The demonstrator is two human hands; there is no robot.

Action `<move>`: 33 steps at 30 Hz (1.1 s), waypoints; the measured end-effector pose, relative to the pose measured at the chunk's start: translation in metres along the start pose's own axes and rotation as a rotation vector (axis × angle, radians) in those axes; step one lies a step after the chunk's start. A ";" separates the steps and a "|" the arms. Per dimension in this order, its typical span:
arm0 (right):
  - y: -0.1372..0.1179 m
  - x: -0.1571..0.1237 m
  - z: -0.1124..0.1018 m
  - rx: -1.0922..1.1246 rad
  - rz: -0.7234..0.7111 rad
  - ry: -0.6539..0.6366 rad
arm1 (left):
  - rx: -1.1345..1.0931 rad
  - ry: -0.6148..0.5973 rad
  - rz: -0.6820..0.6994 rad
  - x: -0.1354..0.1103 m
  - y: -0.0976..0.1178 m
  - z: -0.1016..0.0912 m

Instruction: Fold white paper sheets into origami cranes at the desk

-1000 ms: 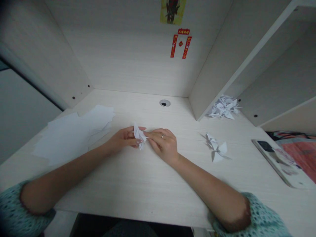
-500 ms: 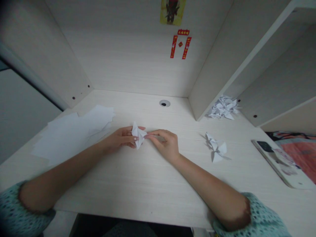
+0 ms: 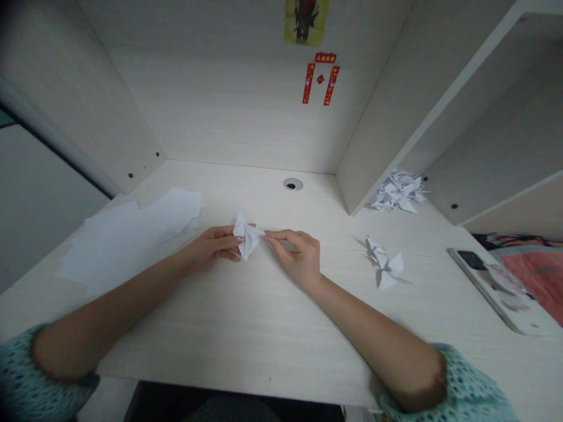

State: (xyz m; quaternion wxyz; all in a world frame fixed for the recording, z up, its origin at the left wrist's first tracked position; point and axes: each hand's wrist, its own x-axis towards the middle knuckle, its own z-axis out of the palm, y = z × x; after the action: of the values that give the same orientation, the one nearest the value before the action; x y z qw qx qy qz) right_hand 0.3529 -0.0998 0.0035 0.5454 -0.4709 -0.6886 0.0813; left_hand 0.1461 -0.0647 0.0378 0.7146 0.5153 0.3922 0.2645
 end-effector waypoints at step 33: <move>0.002 0.004 0.001 0.113 -0.188 -0.278 | 0.423 0.092 0.224 0.000 -0.013 0.007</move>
State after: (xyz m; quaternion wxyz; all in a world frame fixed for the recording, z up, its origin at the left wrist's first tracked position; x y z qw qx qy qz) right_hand 0.3538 -0.0955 0.0041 0.4755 -0.3575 -0.7927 0.1329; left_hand 0.1518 -0.0731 0.0271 0.5384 0.6813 0.4111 0.2773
